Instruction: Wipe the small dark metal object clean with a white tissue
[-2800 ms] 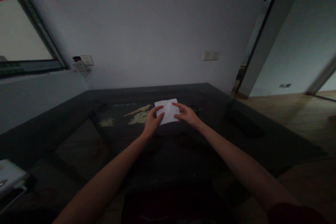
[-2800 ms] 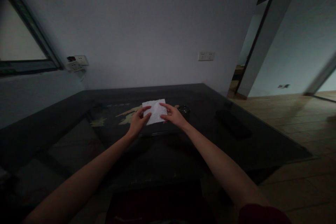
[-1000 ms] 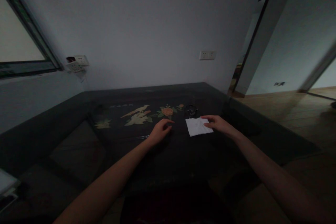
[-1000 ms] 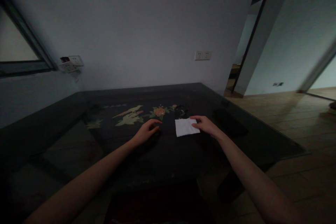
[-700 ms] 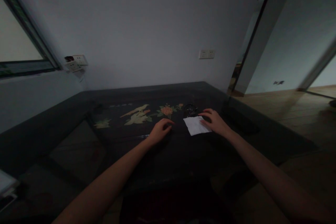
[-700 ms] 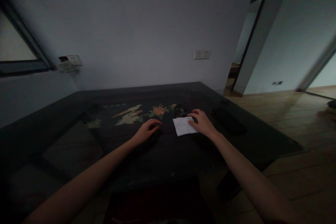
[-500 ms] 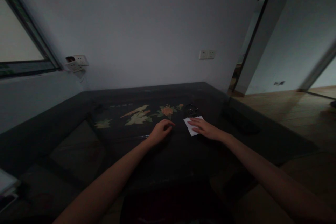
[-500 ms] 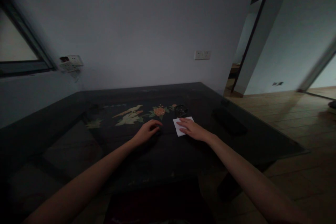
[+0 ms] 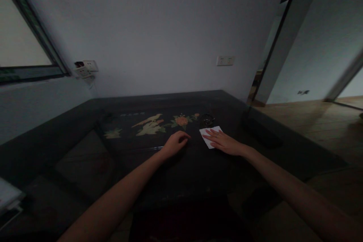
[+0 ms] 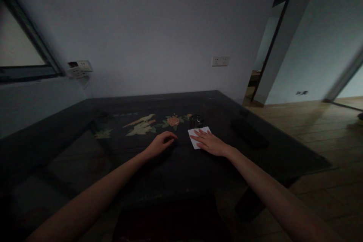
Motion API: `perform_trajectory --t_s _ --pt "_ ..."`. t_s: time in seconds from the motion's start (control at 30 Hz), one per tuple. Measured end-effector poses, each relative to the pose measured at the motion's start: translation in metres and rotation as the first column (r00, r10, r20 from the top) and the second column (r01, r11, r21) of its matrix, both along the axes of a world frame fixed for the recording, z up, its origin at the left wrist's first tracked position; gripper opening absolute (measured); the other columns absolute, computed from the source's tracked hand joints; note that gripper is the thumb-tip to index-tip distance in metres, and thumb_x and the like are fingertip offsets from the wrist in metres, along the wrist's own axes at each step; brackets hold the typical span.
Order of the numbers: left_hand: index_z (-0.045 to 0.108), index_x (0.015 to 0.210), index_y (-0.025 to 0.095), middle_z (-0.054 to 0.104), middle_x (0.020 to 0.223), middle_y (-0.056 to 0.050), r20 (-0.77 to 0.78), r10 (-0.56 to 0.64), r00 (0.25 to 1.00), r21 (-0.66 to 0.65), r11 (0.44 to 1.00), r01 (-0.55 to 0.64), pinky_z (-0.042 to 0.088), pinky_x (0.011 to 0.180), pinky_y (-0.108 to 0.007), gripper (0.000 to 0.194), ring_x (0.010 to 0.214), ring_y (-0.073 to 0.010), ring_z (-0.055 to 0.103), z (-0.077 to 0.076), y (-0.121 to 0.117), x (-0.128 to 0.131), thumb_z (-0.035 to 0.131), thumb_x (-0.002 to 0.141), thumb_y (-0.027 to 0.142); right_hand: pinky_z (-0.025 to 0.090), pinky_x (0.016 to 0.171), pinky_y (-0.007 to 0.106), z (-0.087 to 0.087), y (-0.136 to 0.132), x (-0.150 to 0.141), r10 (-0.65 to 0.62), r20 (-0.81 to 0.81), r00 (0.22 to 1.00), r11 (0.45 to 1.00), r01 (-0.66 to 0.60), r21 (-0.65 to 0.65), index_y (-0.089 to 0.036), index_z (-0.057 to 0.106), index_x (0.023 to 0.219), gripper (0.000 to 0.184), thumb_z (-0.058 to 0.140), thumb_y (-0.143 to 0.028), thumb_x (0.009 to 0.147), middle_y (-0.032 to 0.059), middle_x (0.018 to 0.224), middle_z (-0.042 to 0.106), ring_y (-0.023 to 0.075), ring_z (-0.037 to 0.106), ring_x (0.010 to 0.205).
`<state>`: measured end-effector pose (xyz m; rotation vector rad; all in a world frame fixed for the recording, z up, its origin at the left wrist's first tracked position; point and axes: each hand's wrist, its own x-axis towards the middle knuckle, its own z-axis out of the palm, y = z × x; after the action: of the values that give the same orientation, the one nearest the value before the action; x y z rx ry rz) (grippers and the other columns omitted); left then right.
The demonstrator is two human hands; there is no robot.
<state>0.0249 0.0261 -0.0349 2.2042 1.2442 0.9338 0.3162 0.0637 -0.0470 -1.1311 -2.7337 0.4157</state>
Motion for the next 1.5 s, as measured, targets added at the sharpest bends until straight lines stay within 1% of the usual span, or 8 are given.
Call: perform_trajectory --t_s 0.27,0.37,0.57,0.8,1.1,1.2,1.33,1.5 --pt "0.068 0.098 0.018 0.066 0.103 -0.008 -0.02 -0.026 0.999 0.022 0.999 0.026 0.047 0.087 -0.032 0.022 0.096 -0.0185 0.06 0.001 -0.002 0.0 0.051 0.084 0.014 0.024 0.115 0.048 0.009 0.002 -0.012 0.021 -0.093 0.995 0.988 -0.007 0.153 -0.029 0.044 0.142 0.048 0.037 -0.044 0.097 0.0062 0.15 0.041 0.0247 0.036 0.139" --pt "0.068 0.098 0.018 0.066 0.102 -0.008 -0.014 -0.027 1.0 0.025 0.999 0.027 0.047 0.087 -0.032 0.022 0.096 -0.0187 0.06 0.0 -0.002 0.0 0.051 0.084 0.015 0.026 0.114 0.046 0.006 0.006 -0.017 0.051 -0.066 0.997 0.992 -0.042 0.119 -0.026 0.043 0.143 0.05 0.034 -0.045 0.098 0.0073 0.152 0.038 0.0242 0.034 0.14" --pt "0.068 0.098 0.017 0.066 0.103 -0.008 -0.039 -0.027 0.999 0.018 0.999 0.027 0.046 0.087 -0.032 0.023 0.095 -0.0188 0.06 0.0 -0.001 0.001 0.051 0.084 0.015 0.016 0.114 0.059 0.004 0.007 -0.015 0.016 0.047 0.999 0.998 -0.019 0.062 -0.032 0.032 0.147 0.053 0.028 -0.051 0.098 0.0031 0.157 0.025 0.0287 0.022 0.145" --pt "0.068 0.098 0.017 0.066 0.103 -0.007 -0.063 -0.015 0.998 0.021 1.0 0.016 0.046 0.089 -0.031 0.022 0.096 -0.0177 0.06 0.001 -0.002 0.001 0.051 0.084 0.014 0.015 0.113 0.062 0.011 0.002 -0.014 -0.01 0.085 0.996 0.998 0.005 0.063 -0.035 0.022 0.15 0.058 0.029 -0.055 0.096 0.0008 0.158 0.023 0.0304 0.018 0.146" --pt "0.068 0.1 0.016 0.066 0.105 -0.008 0.002 -0.029 1.0 -0.002 1.0 0.029 0.048 0.085 -0.031 0.023 0.096 -0.0184 0.061 0.011 -0.003 -0.002 0.051 0.084 0.016 0.018 0.111 0.066 0.024 -0.005 -0.017 -0.055 0.015 0.998 0.99 0.052 0.133 -0.033 0.041 0.143 0.05 0.032 -0.051 0.097 0.0038 0.155 0.031 0.0319 0.027 0.143" --pt "0.068 0.1 0.017 0.068 0.104 -0.008 0.123 0.001 0.992 -0.031 1.0 0.003 0.048 0.089 -0.032 0.022 0.099 -0.0197 0.062 0.027 0.001 -0.006 0.051 0.086 0.021 0.029 0.11 0.055 0.042 -0.015 -0.033 -0.016 -0.119 0.993 0.982 0.037 0.183 -0.025 0.055 0.132 0.043 0.037 -0.044 0.097 0.0082 0.144 0.049 0.0274 0.045 0.132" --pt "0.068 0.099 0.016 0.07 0.102 -0.008 0.251 -0.029 0.968 -0.046 0.998 0.042 0.046 0.093 -0.036 0.026 0.098 -0.0215 0.063 0.045 0.0 -0.005 0.051 0.088 0.032 0.046 0.093 0.036 0.065 -0.035 -0.076 0.146 -0.224 0.963 0.98 -0.111 0.165 -0.018 0.065 0.115 0.032 0.046 -0.034 0.094 0.0101 0.117 0.069 0.0223 0.063 0.107" --pt "0.069 0.097 0.014 0.07 0.102 -0.009 0.322 -0.054 0.945 -0.114 0.989 0.096 0.043 0.097 -0.036 0.04 0.102 -0.0231 0.061 0.033 -0.021 0.001 0.043 0.091 0.044 0.044 0.069 0.028 0.053 -0.052 -0.132 0.315 -0.046 0.948 0.936 -0.302 0.182 -0.014 0.071 0.082 0.023 0.053 -0.025 0.09 0.0086 0.081 0.074 0.0184 0.066 0.075"
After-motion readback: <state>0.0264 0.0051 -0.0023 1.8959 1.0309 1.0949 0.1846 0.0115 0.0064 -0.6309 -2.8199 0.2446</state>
